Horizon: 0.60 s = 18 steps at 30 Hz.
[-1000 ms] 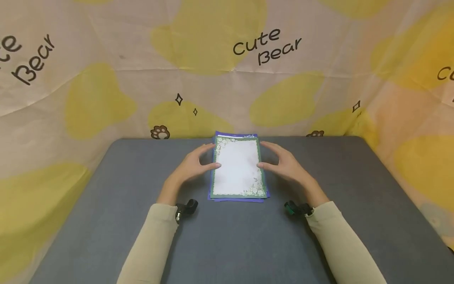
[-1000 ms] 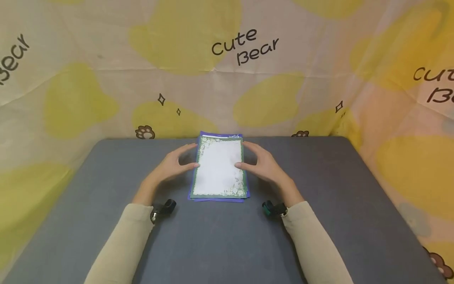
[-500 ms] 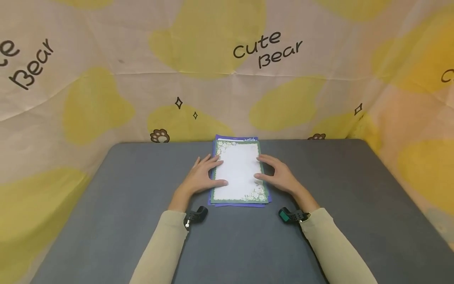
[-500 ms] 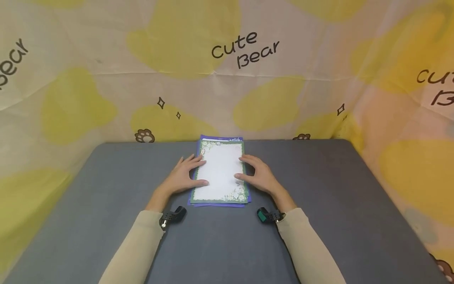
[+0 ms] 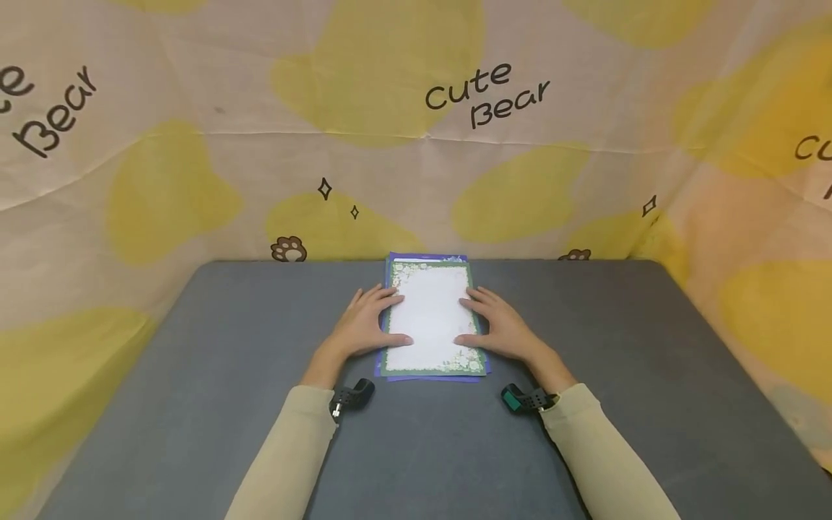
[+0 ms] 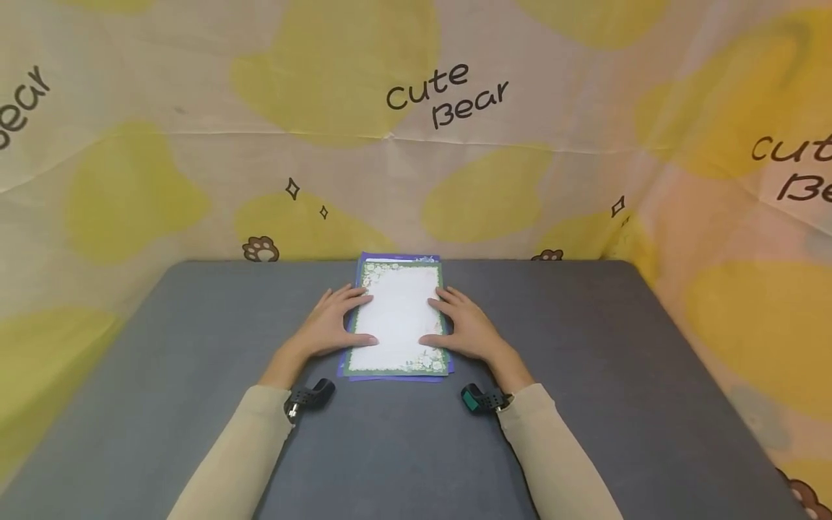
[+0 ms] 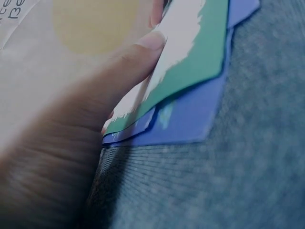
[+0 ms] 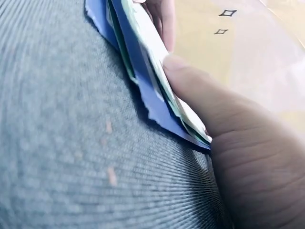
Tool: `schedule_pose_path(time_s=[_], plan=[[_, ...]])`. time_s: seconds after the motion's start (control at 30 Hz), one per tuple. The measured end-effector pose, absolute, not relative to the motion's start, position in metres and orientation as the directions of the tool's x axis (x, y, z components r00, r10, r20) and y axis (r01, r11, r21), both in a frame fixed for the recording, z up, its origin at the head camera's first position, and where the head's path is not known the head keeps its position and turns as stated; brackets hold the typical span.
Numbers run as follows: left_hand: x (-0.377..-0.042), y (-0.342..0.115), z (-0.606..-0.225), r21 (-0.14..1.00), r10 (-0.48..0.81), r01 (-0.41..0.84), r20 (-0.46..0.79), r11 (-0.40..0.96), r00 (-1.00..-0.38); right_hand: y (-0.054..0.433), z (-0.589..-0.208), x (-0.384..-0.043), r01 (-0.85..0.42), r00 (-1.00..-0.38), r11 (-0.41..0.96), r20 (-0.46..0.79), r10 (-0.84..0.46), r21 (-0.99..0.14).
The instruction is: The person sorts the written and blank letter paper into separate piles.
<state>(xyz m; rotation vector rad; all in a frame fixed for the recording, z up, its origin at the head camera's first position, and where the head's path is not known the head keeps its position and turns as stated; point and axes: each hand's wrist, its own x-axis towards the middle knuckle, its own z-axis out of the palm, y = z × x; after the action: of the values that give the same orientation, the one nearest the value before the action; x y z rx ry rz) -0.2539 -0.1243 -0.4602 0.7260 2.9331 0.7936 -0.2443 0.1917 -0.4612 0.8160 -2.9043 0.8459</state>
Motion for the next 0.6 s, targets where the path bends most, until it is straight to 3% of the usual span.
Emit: schedule_pose_path(time_s=[0.23, 0.6], plan=[[-0.2543, -0.1229, -0.4598, 0.461, 0.458, 0.435, 0.068, 0.773, -0.886, 0.1934, -0.4639, -0.2446, -0.500, -0.856, 0.737, 0.135, -0.498, -0.454], [-0.2530, -0.1215, -0.4575, 0.476, 0.441, 0.418, 0.069, 0.774, -0.895, 0.1923, -0.4622, -0.2447, -0.447, -0.882, 0.742, 0.109, -0.459, -0.500]])
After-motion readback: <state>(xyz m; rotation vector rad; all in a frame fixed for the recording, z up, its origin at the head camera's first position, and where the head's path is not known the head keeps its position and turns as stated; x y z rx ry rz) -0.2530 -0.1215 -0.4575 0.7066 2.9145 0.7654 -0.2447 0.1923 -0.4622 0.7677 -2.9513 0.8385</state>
